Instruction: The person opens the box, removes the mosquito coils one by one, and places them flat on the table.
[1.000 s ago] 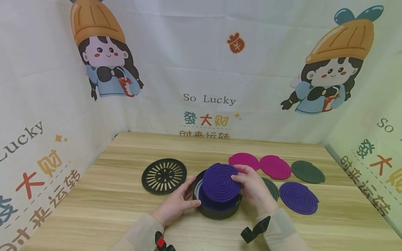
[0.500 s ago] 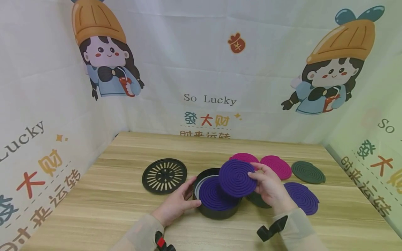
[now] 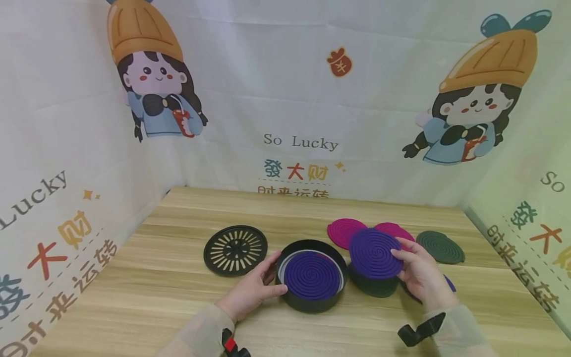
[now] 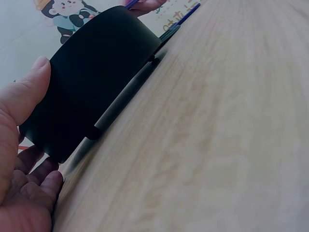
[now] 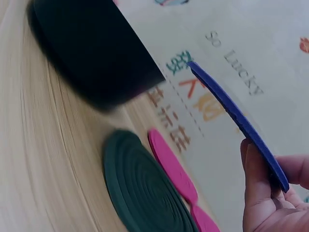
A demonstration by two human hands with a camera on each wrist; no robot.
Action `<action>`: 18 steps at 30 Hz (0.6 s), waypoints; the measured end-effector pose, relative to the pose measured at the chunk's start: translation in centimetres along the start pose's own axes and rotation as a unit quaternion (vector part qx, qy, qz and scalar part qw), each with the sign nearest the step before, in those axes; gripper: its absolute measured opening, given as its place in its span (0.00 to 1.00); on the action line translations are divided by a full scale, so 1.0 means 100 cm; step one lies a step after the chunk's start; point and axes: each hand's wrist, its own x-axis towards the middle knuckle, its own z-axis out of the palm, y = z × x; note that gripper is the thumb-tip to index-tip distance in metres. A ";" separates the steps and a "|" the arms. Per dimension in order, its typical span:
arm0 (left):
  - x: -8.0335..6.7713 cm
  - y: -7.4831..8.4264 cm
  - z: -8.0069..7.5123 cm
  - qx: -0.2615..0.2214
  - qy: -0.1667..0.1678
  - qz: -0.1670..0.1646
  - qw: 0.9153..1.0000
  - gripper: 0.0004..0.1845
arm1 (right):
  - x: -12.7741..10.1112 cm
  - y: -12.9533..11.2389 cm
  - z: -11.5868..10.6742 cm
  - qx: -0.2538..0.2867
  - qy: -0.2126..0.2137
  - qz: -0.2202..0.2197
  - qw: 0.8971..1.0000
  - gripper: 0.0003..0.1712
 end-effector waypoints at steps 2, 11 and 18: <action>0.000 0.000 0.000 0.000 -0.001 0.001 1.000 0.48 | -0.002 -0.002 -0.010 0.011 0.007 -0.003 1.000 0.14; 0.000 0.000 0.002 -0.009 -0.003 0.000 1.000 0.50 | -0.011 -0.010 -0.055 0.066 0.020 -0.017 0.997 0.14; -0.001 0.000 0.003 -0.024 -0.011 -0.001 1.000 0.49 | -0.017 -0.015 -0.085 0.115 0.019 -0.014 0.993 0.16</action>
